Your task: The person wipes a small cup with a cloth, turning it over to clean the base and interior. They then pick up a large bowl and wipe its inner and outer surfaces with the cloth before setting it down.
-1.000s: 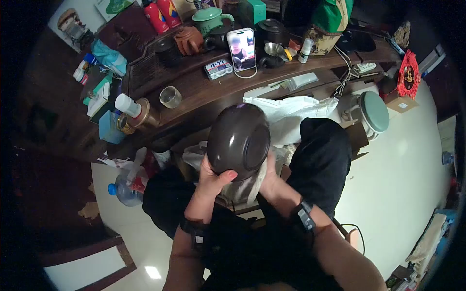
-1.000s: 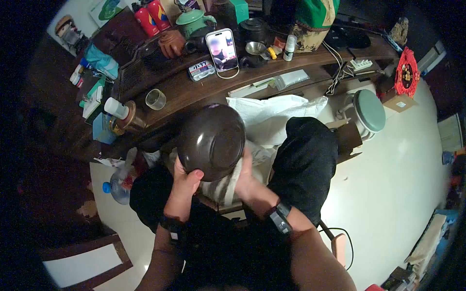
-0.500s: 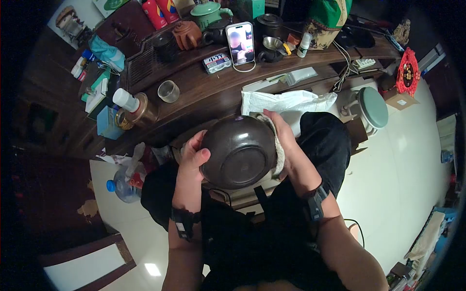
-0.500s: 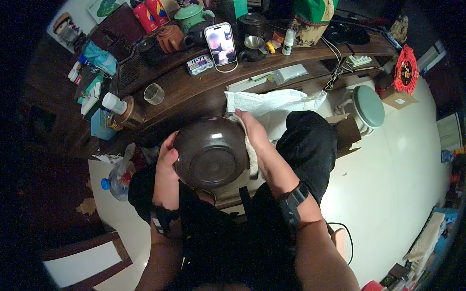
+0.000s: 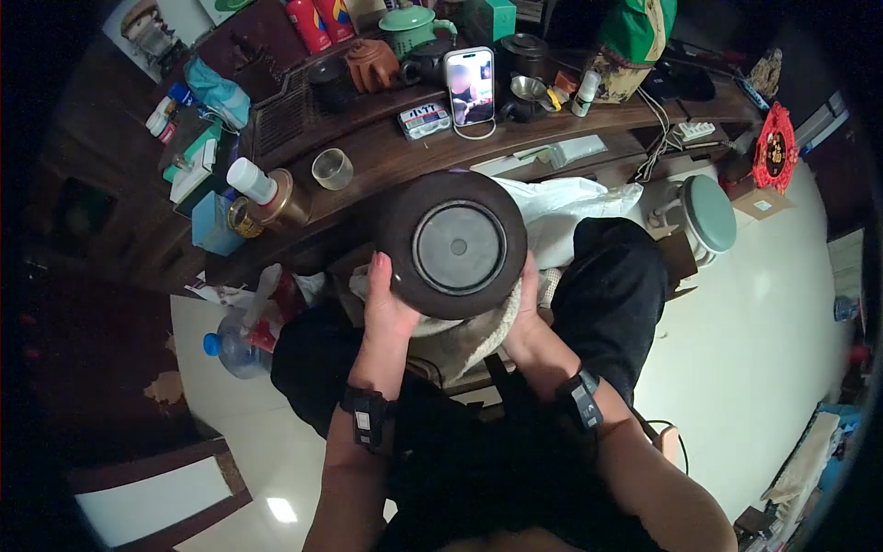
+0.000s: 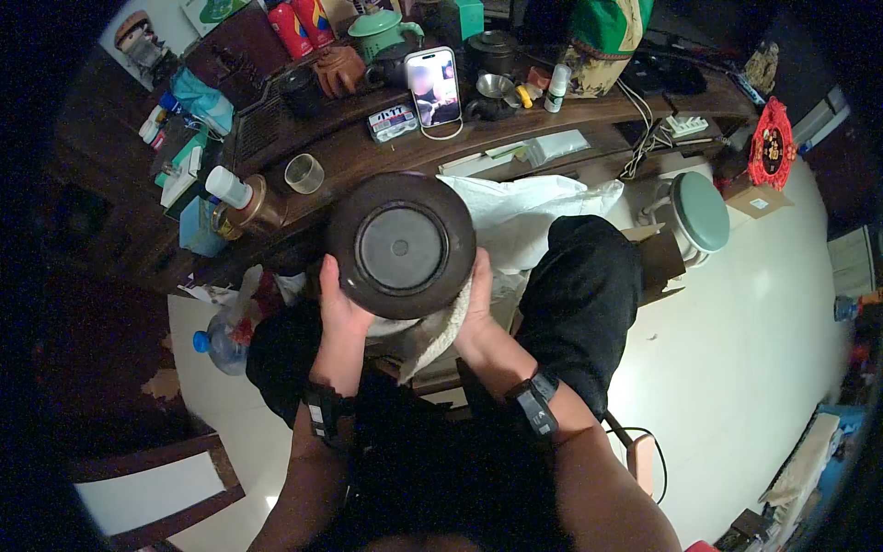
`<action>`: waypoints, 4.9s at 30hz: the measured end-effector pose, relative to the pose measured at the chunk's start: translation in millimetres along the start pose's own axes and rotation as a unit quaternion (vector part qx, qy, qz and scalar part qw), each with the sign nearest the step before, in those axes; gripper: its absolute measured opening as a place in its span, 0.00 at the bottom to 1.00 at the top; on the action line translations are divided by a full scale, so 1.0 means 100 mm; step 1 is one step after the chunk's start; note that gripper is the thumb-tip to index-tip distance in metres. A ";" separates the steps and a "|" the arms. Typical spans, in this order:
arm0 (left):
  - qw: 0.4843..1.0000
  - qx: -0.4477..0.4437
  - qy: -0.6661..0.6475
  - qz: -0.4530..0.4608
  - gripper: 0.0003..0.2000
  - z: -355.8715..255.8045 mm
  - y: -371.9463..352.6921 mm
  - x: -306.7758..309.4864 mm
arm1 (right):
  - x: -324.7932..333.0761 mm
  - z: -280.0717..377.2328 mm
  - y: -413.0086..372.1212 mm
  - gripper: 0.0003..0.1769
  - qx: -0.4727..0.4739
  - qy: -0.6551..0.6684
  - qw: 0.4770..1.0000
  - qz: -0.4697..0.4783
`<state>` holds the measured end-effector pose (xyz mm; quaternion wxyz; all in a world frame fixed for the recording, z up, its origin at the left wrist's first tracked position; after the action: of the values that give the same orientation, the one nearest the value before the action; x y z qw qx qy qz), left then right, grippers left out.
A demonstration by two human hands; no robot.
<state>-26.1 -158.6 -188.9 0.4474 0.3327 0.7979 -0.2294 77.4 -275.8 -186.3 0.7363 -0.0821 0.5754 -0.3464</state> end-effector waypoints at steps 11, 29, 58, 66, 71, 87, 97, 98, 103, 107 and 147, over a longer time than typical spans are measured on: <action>0.962 0.248 0.118 0.002 0.35 0.33 -0.07 -0.04 | 0.13 0.46 -0.04 0.17 0.361 -0.397 0.839 -0.088; 0.968 0.111 0.196 -0.111 0.28 -0.01 -0.15 0.26 | -0.38 0.39 -0.10 0.16 0.482 -0.617 0.614 0.100; 0.946 0.087 0.311 0.011 0.45 0.12 -0.04 0.14 | -0.20 0.27 0.67 0.24 0.329 -0.656 0.633 0.246; 0.958 0.163 0.233 0.020 0.43 -0.07 -0.06 0.02 | -0.33 0.29 0.50 0.07 0.210 -0.743 0.382 0.508; 0.961 0.127 0.244 -0.033 0.40 -0.18 -0.03 0.04 | -0.20 0.42 0.49 0.06 0.242 -0.859 0.221 0.394; 0.962 0.170 0.206 -0.063 0.34 -0.09 -0.01 0.08 | -0.36 0.47 0.40 0.33 0.317 -0.812 0.350 0.344; 0.963 0.124 0.226 -0.076 0.34 -0.07 -0.01 0.10 | -0.26 0.25 0.50 0.21 0.347 -0.915 0.170 0.115; 0.961 0.107 0.239 -0.087 0.33 -0.08 -0.01 0.09 | -0.24 0.24 0.54 0.19 0.328 -0.926 0.156 0.104; 0.942 0.061 0.320 -0.085 0.33 -0.04 -0.01 0.15 | -0.28 0.26 0.47 0.14 0.140 -0.950 0.217 0.177; 0.909 0.032 0.414 -0.043 0.34 0.01 -0.01 0.20 | -0.03 0.11 0.50 0.13 0.102 -0.830 0.435 0.335; 0.912 0.104 0.385 -0.093 0.24 0.07 0.04 0.13 | 0.19 -0.09 0.66 0.16 -0.121 -0.396 0.890 0.193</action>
<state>-23.9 -156.4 -204.4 0.0446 0.3639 0.9074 -0.2054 98.4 -235.2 -238.3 0.9398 -0.1880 0.2781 -0.0640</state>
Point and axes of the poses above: each hand's wrist, its own y-axis towards the middle knuckle, its own x-axis out of the back of the hand, z = x × y, the point moved 2 cm from there along y, towards the middle knuckle, and after that the axes turned 7 degrees about -y, right-handed, at the moved point
